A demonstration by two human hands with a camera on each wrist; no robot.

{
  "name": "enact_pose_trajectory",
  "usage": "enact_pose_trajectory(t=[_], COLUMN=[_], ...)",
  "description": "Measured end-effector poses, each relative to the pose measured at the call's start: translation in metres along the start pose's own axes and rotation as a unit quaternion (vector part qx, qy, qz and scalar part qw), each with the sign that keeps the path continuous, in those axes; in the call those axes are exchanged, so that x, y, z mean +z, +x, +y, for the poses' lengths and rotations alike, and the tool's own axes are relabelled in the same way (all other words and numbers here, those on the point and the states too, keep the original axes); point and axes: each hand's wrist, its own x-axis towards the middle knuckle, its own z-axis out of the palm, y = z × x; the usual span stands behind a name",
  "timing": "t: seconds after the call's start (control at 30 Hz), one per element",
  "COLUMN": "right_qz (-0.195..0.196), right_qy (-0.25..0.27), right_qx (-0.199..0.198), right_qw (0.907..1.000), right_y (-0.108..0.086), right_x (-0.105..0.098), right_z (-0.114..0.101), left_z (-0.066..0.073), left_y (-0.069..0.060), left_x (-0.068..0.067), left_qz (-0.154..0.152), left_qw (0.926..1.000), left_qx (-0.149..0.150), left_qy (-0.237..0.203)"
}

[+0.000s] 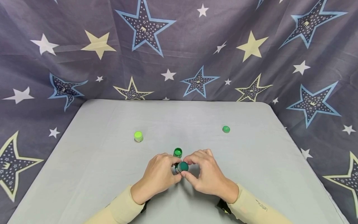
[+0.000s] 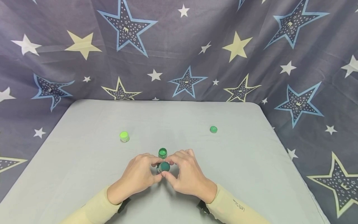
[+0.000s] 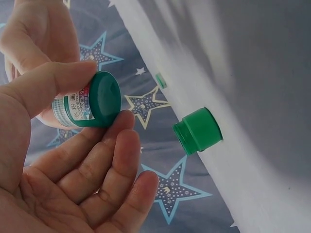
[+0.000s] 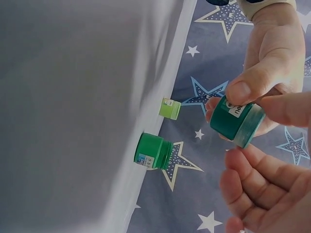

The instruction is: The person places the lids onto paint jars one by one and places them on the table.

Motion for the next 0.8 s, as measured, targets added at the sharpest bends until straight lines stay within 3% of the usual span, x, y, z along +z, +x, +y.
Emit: enact_pose_trajectory(t=[0.27,0.53,0.8], right_qz=[0.018,0.023,0.02], right_qy=[-0.004,-0.012,-0.025], right_qx=[0.004,0.03,0.028], right_qw=[0.9998,0.9992,0.9991], right_y=[0.001,0.002,0.003], right_x=[-0.002,-0.008,-0.012], right_z=[0.001,0.003,0.003], left_z=[-0.001,-0.004,-0.012], left_y=[0.001,0.003,0.005], left_x=[-0.003,-0.007,-0.015], left_qz=[0.012,0.042,0.074], left_qw=[0.9999,0.999,0.9968], left_qx=[-0.003,-0.016,-0.03], left_qy=[0.003,-0.002,-0.008])
